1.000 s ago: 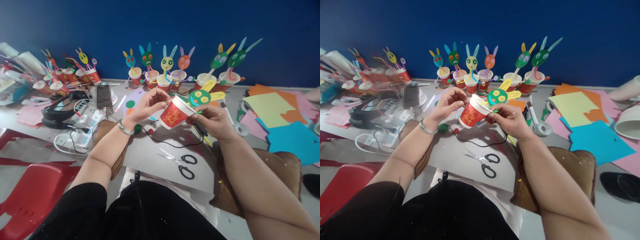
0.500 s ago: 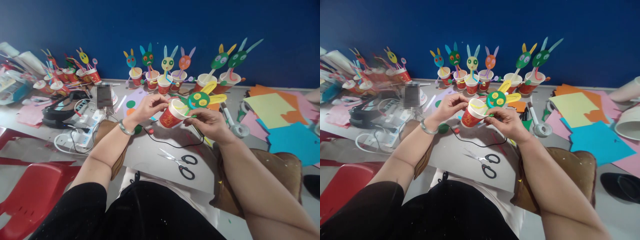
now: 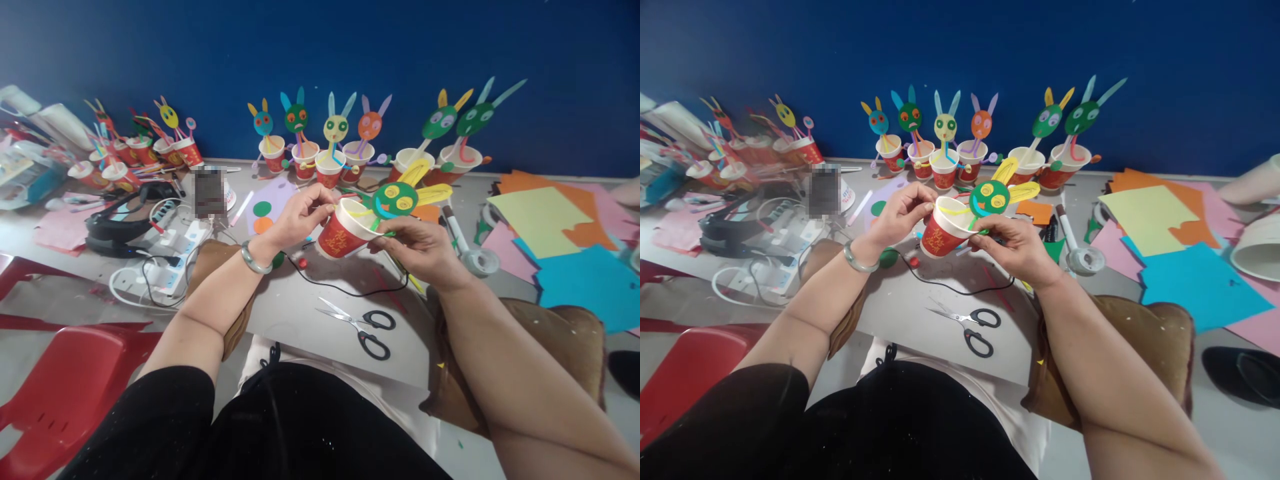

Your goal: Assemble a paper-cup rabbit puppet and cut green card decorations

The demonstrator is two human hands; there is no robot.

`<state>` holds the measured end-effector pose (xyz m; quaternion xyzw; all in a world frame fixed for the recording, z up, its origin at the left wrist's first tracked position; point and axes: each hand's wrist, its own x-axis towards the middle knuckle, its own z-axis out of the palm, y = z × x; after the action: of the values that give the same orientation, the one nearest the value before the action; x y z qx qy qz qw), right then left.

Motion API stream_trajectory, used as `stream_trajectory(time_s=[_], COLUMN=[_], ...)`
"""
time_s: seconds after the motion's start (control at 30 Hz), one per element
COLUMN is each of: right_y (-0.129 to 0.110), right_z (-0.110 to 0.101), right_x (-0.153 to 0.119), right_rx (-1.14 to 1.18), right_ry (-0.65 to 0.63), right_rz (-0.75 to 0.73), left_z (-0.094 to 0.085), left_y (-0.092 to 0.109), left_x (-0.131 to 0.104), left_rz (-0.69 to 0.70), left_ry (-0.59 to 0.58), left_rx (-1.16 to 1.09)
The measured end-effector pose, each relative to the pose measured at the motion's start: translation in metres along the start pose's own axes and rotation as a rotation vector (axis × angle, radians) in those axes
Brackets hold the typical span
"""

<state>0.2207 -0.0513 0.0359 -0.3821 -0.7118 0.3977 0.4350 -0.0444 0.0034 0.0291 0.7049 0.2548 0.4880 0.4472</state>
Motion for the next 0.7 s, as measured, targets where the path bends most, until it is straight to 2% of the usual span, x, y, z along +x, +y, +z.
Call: stream_trajectory(time_s=[0.17,0.57,0.7], right_y=[0.0007,0.0031,0.0030], right_z=[0.0005,-0.0003,0.0001], right_x=[-0.0007,0.0003,0.0013], right_rx=[0.038,0.109,0.116], right_ry=[0.024,0.029,0.034], right_rz=[-0.006,-0.028,-0.027], left_z=[0.0038,0.0026,0.0057], left_y=[0.0031,0.0084,0.0084], left_x=[0.0004,0.0008,0.0007], left_rz=[-0.030,-0.132,-0.170], left_ry=[0.033,-0.028,-0.011], left_rx=[-0.073,-0.213,-0.257])
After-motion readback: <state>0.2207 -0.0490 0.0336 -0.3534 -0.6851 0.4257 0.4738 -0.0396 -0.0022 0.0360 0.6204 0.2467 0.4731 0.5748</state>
